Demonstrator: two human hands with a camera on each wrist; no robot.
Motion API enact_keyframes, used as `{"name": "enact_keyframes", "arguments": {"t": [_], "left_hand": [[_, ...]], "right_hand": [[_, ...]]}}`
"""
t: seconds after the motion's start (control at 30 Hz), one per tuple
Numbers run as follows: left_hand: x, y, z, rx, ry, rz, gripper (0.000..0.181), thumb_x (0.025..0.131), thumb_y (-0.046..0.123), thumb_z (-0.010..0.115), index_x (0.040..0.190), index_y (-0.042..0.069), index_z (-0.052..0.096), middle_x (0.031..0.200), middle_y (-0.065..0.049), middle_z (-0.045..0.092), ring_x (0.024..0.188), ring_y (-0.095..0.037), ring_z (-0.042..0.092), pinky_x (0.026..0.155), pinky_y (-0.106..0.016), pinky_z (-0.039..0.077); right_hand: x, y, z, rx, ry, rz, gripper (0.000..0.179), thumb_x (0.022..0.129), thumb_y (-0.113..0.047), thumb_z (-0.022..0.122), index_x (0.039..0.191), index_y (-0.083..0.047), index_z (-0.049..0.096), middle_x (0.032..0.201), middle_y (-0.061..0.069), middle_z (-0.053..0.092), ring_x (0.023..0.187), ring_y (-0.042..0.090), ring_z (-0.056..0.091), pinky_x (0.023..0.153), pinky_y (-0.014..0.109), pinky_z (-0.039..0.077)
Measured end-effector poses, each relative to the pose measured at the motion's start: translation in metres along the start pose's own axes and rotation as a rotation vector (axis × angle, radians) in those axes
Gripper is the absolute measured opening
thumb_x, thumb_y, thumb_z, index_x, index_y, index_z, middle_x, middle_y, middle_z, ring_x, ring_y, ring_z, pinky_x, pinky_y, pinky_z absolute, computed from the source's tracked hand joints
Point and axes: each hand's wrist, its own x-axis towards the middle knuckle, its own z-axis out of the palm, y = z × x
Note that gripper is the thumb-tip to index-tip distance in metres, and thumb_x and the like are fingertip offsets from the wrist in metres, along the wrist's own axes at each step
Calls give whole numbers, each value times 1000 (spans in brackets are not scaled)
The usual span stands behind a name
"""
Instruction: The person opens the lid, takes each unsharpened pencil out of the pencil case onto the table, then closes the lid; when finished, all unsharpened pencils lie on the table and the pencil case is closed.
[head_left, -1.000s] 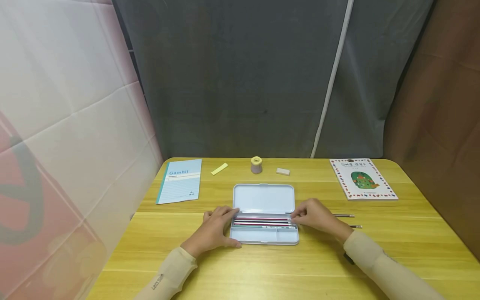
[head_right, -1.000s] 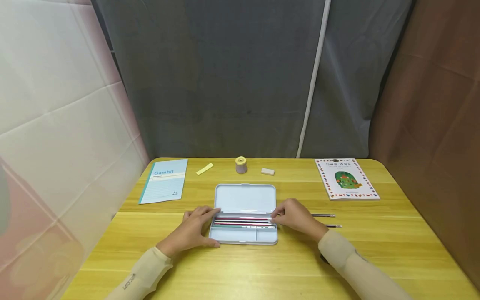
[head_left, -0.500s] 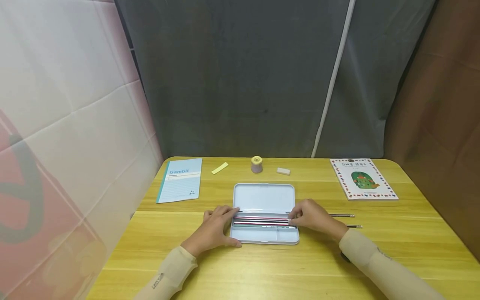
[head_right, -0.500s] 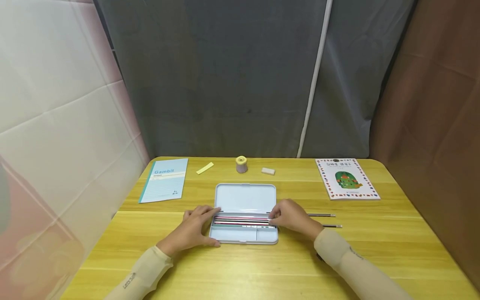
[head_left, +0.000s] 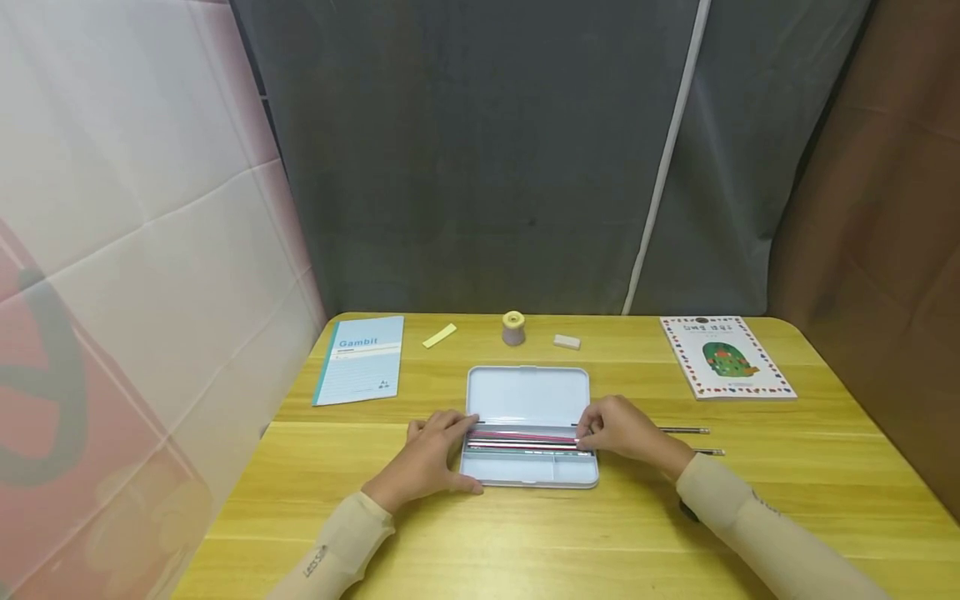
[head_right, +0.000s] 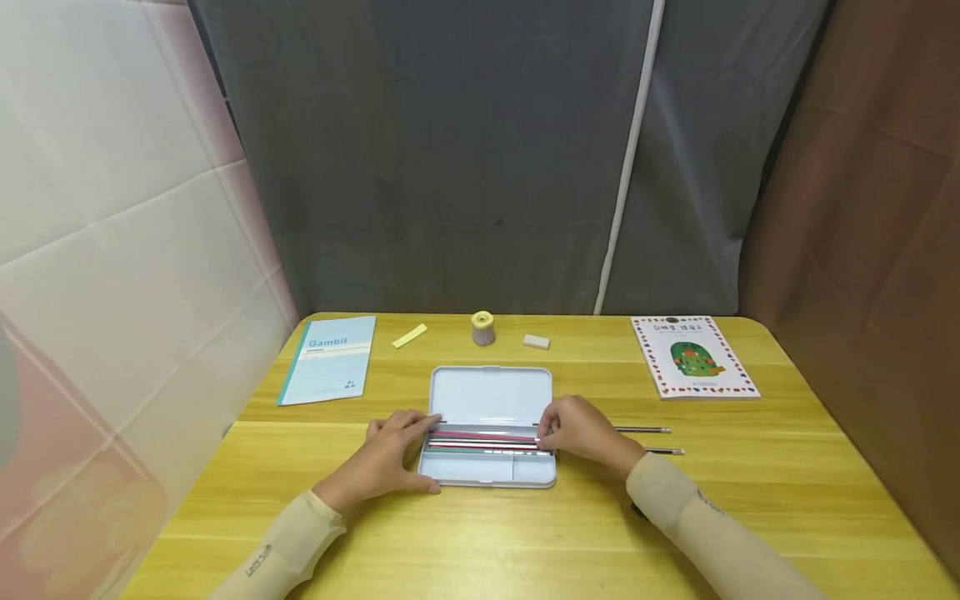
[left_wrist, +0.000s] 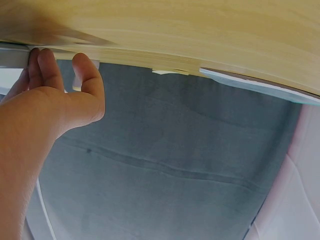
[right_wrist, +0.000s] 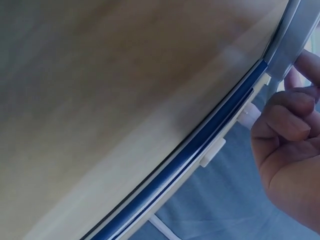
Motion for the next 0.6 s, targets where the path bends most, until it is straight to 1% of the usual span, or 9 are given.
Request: {"name": "enact_keyframes", "arguments": {"t": [0.2, 0.37, 0.5, 0.6], "left_hand": [[0, 0, 0, 2, 0, 2, 106, 71, 49, 98, 157, 8, 52, 145, -8, 61, 139, -29, 52, 103, -53, 30], [1, 0, -1, 2, -2, -1, 106, 70, 49, 98, 157, 8, 53, 145, -8, 61, 139, -29, 52, 105, -54, 30], [1, 1, -1, -6, -7, -5, 106, 70, 49, 98, 157, 8, 53, 145, -8, 61, 139, -29, 52, 106, -56, 29], [0, 0, -1, -7, -7, -5, 106, 70, 49, 98, 157, 8, 53, 145, -8, 61, 139, -29, 52, 106, -55, 30]], "right_hand": [[-1, 2, -1, 5, -6, -35, 12, 85, -7, 87, 78, -11, 78, 58, -8, 54, 55, 3, 43, 56, 19, 35], [-1, 2, 0, -34, -14, -50, 9, 88, -8, 85, 81, -12, 80, 61, -8, 55, 57, 2, 45, 57, 20, 38], [-2, 2, 0, -63, 5, -66, 10, 88, -9, 85, 81, -14, 81, 64, -8, 57, 60, 3, 47, 60, 21, 40], [-4, 3, -1, -64, 27, -76, 9, 88, -11, 86, 81, -15, 82, 66, -8, 59, 62, 4, 47, 61, 21, 41]]}}
